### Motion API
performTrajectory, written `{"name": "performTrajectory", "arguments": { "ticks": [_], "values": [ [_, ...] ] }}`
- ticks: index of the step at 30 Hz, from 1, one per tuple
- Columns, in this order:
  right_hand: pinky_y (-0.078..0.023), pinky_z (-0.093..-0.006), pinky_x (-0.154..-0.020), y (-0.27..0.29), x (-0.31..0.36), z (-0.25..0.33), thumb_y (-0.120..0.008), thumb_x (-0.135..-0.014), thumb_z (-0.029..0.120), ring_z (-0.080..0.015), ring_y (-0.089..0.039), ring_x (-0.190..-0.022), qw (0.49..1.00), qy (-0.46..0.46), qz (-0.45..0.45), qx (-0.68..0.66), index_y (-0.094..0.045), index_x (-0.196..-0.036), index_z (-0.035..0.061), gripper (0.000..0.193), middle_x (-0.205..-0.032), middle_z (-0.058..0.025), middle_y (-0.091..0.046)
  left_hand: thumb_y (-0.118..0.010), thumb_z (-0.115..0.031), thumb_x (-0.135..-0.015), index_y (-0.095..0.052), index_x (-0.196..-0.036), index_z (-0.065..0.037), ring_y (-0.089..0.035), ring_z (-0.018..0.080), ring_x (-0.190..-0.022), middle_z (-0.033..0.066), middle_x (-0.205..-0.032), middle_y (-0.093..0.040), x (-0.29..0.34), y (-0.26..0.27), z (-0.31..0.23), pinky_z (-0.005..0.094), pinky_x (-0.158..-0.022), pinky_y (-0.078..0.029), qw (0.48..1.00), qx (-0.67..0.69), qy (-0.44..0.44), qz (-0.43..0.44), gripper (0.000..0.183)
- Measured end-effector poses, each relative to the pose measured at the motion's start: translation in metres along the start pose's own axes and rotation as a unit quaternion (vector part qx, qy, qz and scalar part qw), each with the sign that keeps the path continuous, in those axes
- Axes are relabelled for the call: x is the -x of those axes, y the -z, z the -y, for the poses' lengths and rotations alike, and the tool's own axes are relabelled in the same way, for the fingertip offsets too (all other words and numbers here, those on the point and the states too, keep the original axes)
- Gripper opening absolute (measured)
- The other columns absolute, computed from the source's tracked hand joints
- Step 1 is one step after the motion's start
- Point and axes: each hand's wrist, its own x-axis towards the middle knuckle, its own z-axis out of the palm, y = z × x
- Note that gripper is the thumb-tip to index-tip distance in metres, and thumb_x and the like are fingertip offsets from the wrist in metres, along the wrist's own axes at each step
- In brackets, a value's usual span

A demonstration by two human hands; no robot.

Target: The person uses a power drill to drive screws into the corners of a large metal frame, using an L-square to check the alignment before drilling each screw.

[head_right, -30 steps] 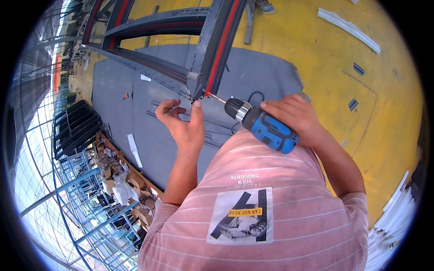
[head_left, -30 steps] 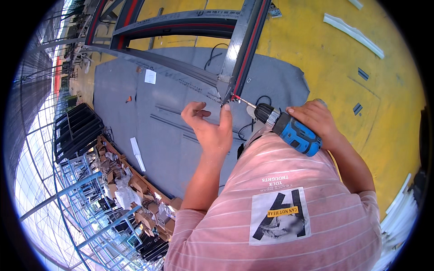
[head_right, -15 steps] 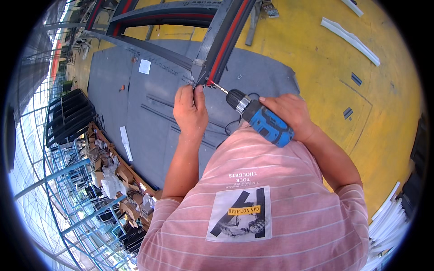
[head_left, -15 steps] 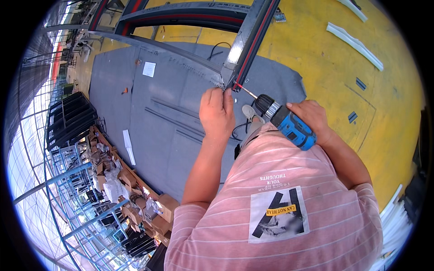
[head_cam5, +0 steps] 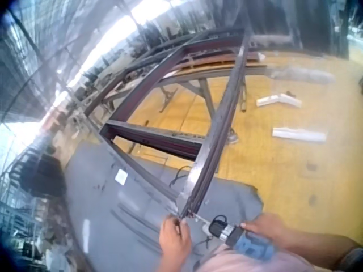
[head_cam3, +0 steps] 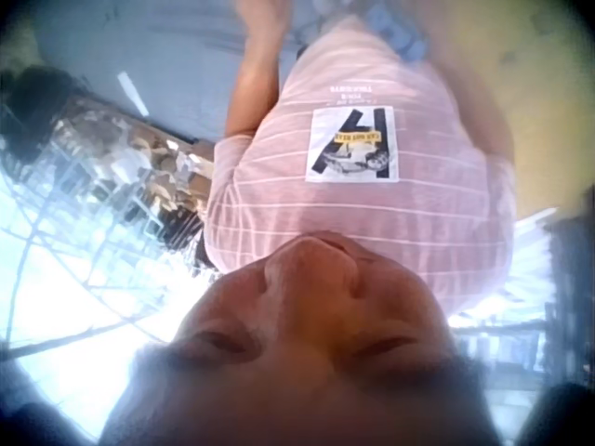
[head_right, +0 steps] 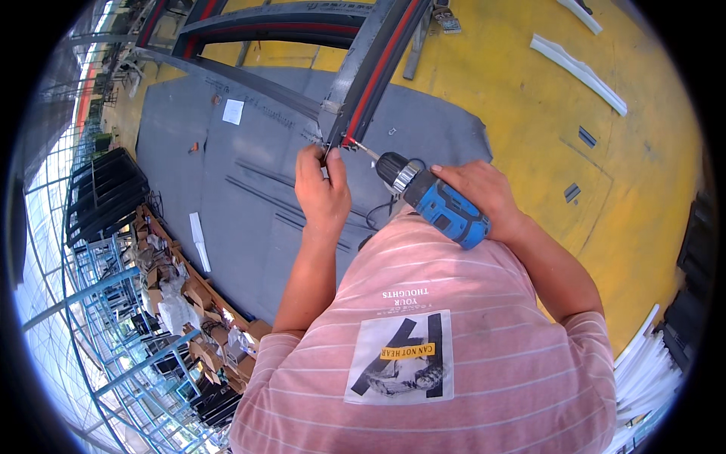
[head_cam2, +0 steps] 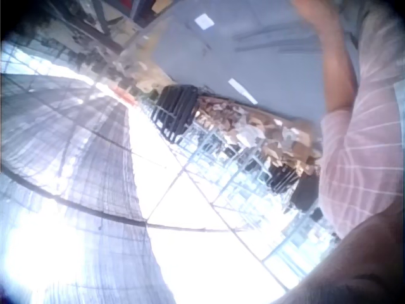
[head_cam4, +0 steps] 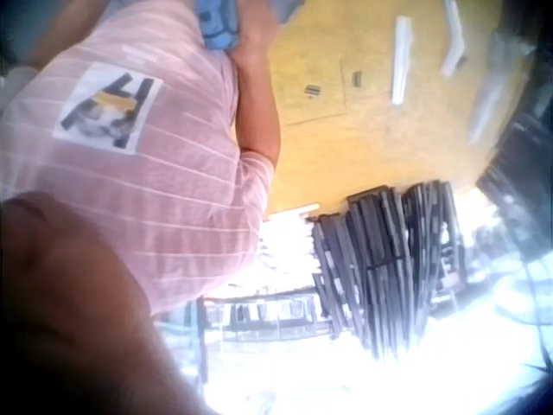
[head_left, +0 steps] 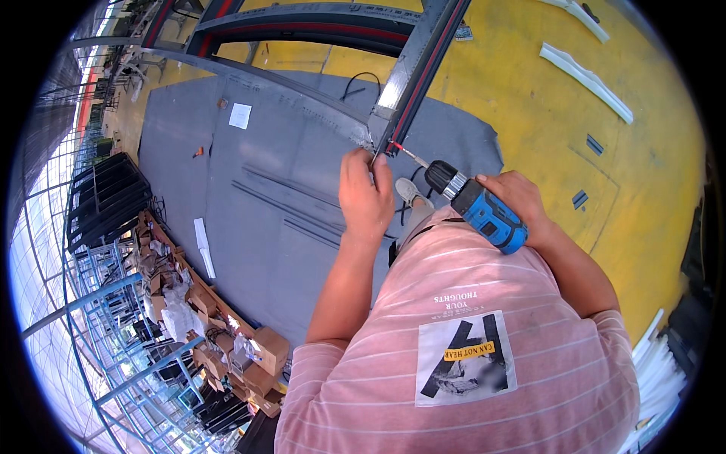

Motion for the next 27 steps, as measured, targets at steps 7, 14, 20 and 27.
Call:
{"name": "performTrajectory", "arguments": {
  "ticks": [7, 14, 20, 27],
  "values": [
    [-0.05, -0.0403, -0.073, 0.002, 0.002, -0.002, -0.072, -0.075, 0.012, -0.0318, -0.065, -0.083, 1.0, -0.009, 0.019, -0.008, -0.062, -0.128, 0.0013, 0.055, -0.107, -0.0148, -0.07, -0.072, -0.01, -0.086, -0.053, -0.115, 0.003, -0.059, 0.0368, -0.099, 0.0184, -0.114, -0.059, -0.014, 0.016, -0.01, 0.0432, -0.081, -0.05, 0.999, -0.019, 0.037, 0.025, 0.037],
    [-0.049, -0.0407, -0.072, 0.0, 0.004, -0.009, -0.073, -0.075, 0.014, -0.0318, -0.063, -0.08, 0.999, -0.023, 0.017, -0.036, -0.061, -0.131, 0.002, 0.058, -0.101, -0.0137, -0.069, -0.077, -0.012, -0.08, -0.047, -0.129, 0.004, -0.053, 0.0373, -0.12, 0.0212, -0.133, -0.051, -0.031, 0.039, -0.018, 0.0431, -0.099, -0.048, 0.995, 0.009, 0.061, 0.076, 0.059],
    [-0.051, -0.0379, -0.076, 0.004, 0.037, -0.014, -0.075, -0.077, 0.013, -0.0323, -0.066, -0.084, 0.982, -0.156, 0.094, 0.055, -0.06, -0.134, 0.003, 0.06, -0.101, -0.0135, -0.069, -0.06, 0.004, -0.085, -0.049, -0.129, 0.002, -0.052, 0.0314, -0.128, 0.016, -0.134, -0.052, -0.055, 0.087, 0.019, 0.041, -0.105, -0.044, 0.994, -0.037, -0.065, 0.074, 0.046],
    [-0.05, -0.0347, -0.098, 0.025, 0.036, 0.003, -0.076, -0.077, 0.009, -0.0313, -0.067, -0.111, 0.958, -0.258, -0.027, -0.125, -0.052, -0.14, -0.0006, 0.067, -0.124, -0.018, -0.067, -0.044, -0.009, -0.099, -0.057, -0.121, -0.001, -0.056, 0.0237, -0.121, 0.0113, -0.127, -0.058, -0.097, 0.051, 0.043, 0.0391, -0.108, -0.041, 0.915, 0.231, -0.017, -0.33, 0.027]
  ]
}}
